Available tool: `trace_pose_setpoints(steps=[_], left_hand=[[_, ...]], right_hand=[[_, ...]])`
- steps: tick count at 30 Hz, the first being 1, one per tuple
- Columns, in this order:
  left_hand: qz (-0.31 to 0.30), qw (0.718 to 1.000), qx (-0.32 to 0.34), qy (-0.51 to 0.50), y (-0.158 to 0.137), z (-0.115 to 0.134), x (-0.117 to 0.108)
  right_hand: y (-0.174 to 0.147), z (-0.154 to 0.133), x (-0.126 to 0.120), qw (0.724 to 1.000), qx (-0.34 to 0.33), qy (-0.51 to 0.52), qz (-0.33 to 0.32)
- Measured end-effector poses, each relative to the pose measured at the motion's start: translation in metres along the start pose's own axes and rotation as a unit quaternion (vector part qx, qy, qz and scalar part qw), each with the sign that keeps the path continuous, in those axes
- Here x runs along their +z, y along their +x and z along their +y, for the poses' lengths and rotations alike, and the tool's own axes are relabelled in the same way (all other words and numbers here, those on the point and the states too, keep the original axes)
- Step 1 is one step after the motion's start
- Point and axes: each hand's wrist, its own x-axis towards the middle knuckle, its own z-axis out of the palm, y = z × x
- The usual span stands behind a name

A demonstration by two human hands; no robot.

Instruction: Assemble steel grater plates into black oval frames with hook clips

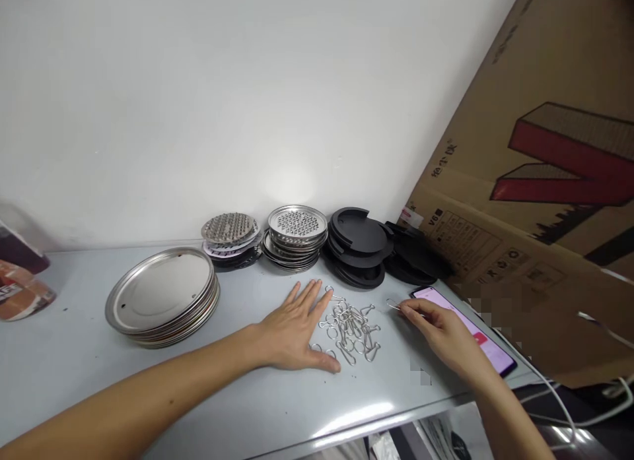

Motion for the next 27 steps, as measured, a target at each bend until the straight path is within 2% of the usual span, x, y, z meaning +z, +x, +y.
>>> trace_pose_setpoints(steps=[3,7,15,20,27], left_hand=[[0.015,1.0,0.024,-0.009,0.021,0.002,0.006],[0.026,0.999,0.044,-0.016,0.042,0.014,0.019],[0.037,0.997,0.062,-0.017,0.064,0.048,0.03],[0.03,0.996,0.078,-0.03,0.075,0.062,0.032],[0.102,0.991,0.078,-0.038,0.091,0.07,0.039]], right_hand=[[-0.007,-0.002,0.01,0.999,-0.026,0.002,0.027],[-0.01,-0.006,0.024,0.998,-0.058,0.001,0.032],[-0.012,0.015,0.031,0.996,-0.019,0.07,0.059],[-0.014,0.017,0.032,0.991,-0.005,0.115,0.07],[-0.014,0.005,0.041,0.984,0.02,0.146,0.102]])
